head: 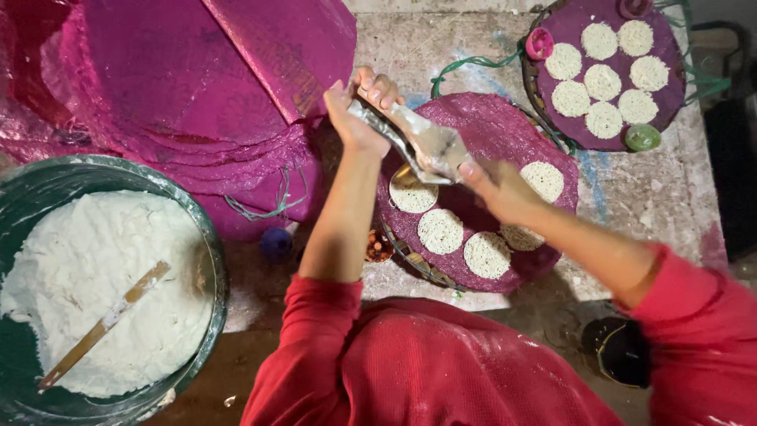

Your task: The person fills a manual dough press with batter from a large basin, then squeezes the press to extrude round batter discs onto round pink trays, placing each disc beside the others. They repeat the fill-and-press cycle, occasionally repositioning trays and scraping excess batter from the press by hand.

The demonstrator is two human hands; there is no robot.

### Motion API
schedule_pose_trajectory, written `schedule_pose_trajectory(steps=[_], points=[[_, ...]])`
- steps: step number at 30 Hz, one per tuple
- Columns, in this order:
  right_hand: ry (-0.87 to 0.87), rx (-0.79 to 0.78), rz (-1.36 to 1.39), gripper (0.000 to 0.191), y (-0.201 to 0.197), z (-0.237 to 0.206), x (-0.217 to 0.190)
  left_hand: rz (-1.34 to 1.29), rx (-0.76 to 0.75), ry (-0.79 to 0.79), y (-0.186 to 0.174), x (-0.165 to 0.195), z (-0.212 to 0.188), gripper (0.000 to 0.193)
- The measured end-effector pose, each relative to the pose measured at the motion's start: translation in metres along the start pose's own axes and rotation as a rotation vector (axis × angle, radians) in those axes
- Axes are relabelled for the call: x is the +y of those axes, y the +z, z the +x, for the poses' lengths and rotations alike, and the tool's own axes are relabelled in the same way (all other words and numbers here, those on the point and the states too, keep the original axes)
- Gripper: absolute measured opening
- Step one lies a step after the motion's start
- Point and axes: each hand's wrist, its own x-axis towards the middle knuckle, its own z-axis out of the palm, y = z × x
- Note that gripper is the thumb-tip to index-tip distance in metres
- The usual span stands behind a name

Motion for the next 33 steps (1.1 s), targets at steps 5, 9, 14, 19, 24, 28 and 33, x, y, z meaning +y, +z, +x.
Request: schedule_pose_trajectory(steps=[5,9,14,19,24,28,33], points=[[-0.115,-0.012,0.347,0.078,0.032,-0.029,0.035,0.434,0.317,-0.140,0.016,0.022,-0.044,0.061],[-0.323,0.078,0.784,0.083,0.022,-0.066,0.049,1.863,0.118,-0.482,0.021,0.007,-0.103,0.065],[-0.366,0.274,0.740,0.086,0.020,-0.106,0.049,2.185,-0.331,-0.289,0.014,-0.008,-0.134,0.114],[-0.309,0.403,0.876,0.085,0.031,-0.137,0.066,2.278,-0.255,-0.378,0.013,-0.016,-0.139,0.113],[-0.254,0.443,0.874,0.096,0.031,-0.161,0.085,2.240,-0.208,-0.317,0.015,-0.023,-0.147,0.107],[-0.277,0.473,0.976,0.089,0.029,-0.174,0.091,2.269,-0.215,-0.286,0.014,-0.025,-0.153,0.106],[-0.287,0.493,1.020,0.089,0.031,-0.188,0.098,2.283,-0.213,-0.270,0.015,-0.026,-0.157,0.101]])
